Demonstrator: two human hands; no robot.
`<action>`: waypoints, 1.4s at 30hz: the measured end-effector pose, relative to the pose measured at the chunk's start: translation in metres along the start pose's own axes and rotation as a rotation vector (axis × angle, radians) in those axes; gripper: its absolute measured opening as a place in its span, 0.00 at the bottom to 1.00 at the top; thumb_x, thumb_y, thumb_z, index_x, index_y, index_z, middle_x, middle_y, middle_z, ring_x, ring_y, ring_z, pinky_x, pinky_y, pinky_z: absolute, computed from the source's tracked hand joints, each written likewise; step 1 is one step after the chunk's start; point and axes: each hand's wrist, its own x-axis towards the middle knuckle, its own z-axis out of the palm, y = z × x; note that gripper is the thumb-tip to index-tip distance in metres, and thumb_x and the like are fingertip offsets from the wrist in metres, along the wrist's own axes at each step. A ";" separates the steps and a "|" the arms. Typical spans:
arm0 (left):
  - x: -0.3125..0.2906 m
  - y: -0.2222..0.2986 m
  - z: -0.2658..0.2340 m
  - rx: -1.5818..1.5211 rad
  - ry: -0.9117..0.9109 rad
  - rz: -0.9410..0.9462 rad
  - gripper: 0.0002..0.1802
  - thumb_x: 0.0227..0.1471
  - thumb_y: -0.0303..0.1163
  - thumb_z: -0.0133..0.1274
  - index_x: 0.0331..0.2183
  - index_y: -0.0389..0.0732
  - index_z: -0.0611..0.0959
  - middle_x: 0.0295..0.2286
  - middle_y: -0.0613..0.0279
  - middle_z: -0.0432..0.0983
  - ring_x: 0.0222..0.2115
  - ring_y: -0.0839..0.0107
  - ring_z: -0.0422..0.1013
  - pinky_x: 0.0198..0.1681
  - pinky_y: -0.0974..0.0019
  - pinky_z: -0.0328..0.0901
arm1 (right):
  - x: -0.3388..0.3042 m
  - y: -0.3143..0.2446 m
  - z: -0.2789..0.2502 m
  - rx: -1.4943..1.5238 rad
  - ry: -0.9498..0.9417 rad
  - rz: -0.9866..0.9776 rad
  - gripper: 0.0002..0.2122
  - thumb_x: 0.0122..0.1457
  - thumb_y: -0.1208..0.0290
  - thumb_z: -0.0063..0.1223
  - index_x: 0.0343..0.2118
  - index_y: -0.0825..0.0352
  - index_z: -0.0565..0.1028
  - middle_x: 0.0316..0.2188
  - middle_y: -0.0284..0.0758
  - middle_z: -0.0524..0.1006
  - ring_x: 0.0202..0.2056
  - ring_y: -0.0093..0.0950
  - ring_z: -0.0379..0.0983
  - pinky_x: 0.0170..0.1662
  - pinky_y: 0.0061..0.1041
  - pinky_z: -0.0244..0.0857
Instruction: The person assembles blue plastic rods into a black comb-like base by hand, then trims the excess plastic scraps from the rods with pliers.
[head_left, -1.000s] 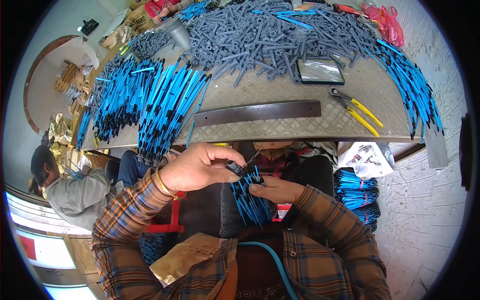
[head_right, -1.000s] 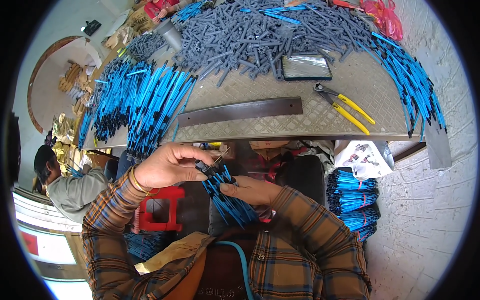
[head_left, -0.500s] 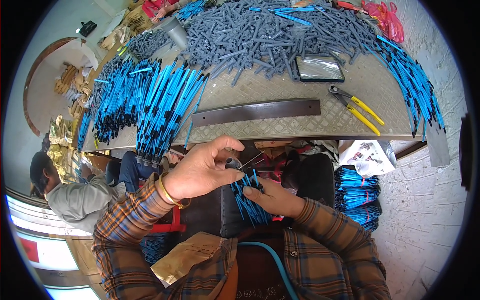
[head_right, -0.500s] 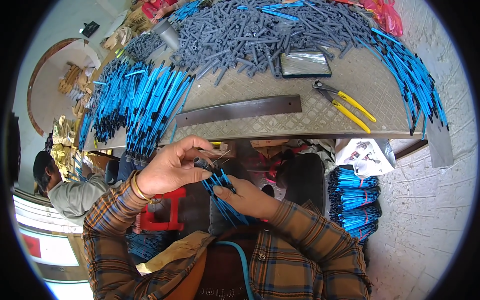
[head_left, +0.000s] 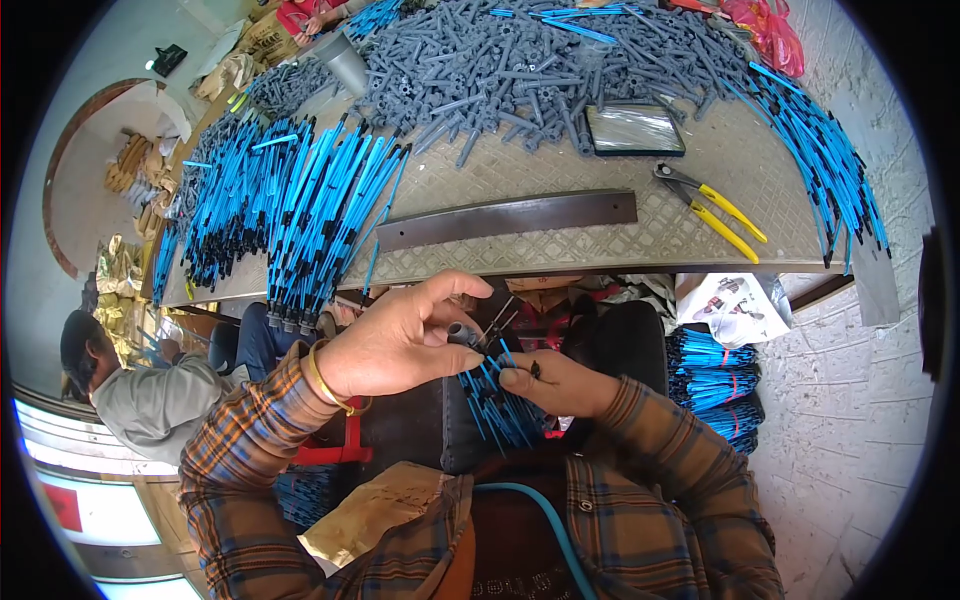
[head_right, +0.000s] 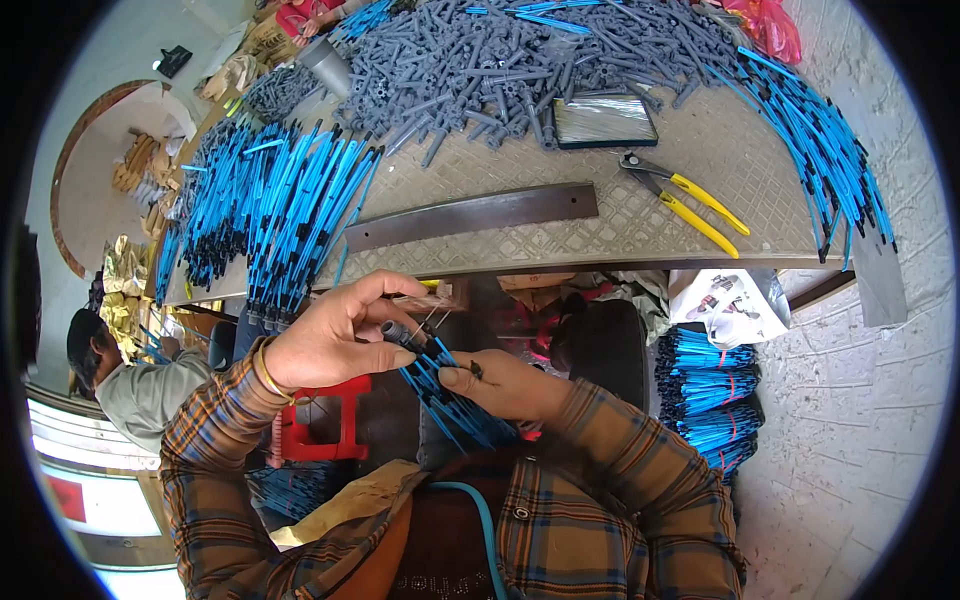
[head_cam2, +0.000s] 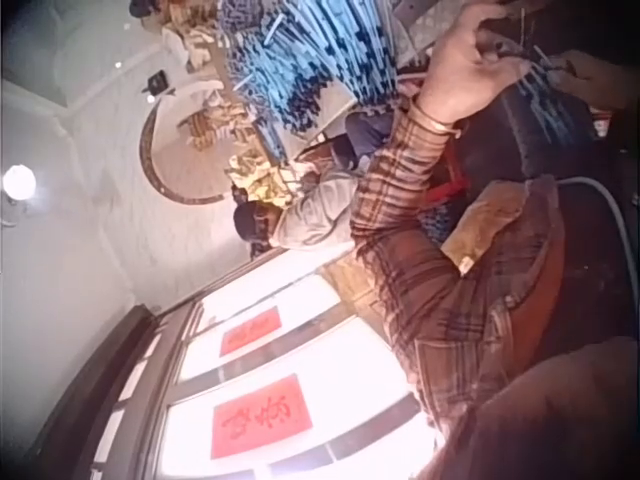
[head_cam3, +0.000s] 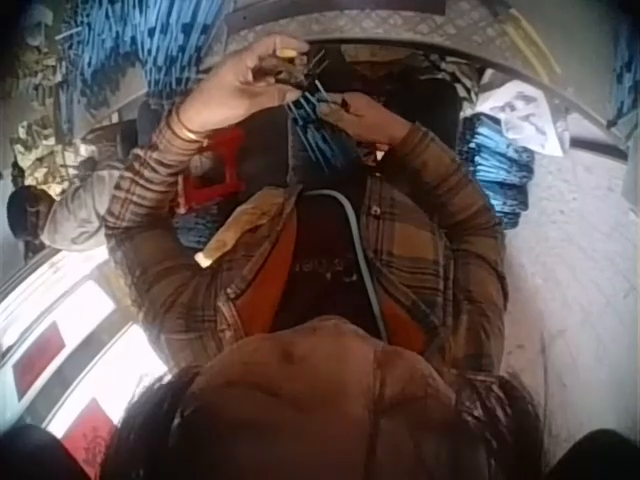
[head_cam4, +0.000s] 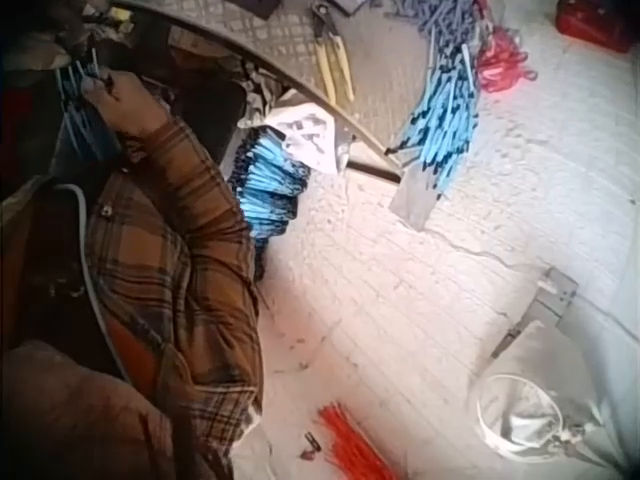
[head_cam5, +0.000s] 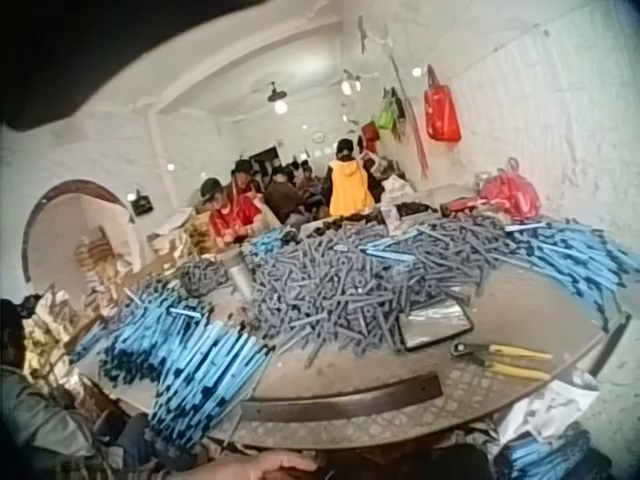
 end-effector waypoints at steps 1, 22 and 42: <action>0.000 -0.001 0.000 0.007 0.003 0.008 0.30 0.45 0.22 0.56 0.49 0.42 0.63 0.34 0.59 0.73 0.32 0.84 0.65 0.35 0.79 0.62 | 0.002 0.003 -0.002 -0.017 -0.032 0.007 0.20 0.62 0.52 0.34 0.34 0.67 0.67 0.20 0.37 0.67 0.23 0.28 0.64 0.30 0.27 0.61; 0.007 -0.057 0.069 -0.481 0.583 0.239 0.18 0.53 0.26 0.50 0.46 0.31 0.72 0.41 0.61 0.72 0.40 0.78 0.67 0.47 0.73 0.60 | -0.001 0.004 0.020 -0.276 0.347 -0.012 0.17 0.62 0.56 0.36 0.33 0.68 0.65 0.22 0.46 0.68 0.25 0.47 0.67 0.29 0.35 0.61; 0.013 -0.057 0.061 -0.380 0.551 0.342 0.20 0.50 0.21 0.52 0.47 0.33 0.70 0.38 0.60 0.74 0.39 0.78 0.68 0.43 0.74 0.63 | -0.002 0.006 0.042 -0.377 0.638 -0.153 0.15 0.61 0.58 0.40 0.36 0.68 0.65 0.21 0.45 0.71 0.24 0.46 0.69 0.26 0.37 0.62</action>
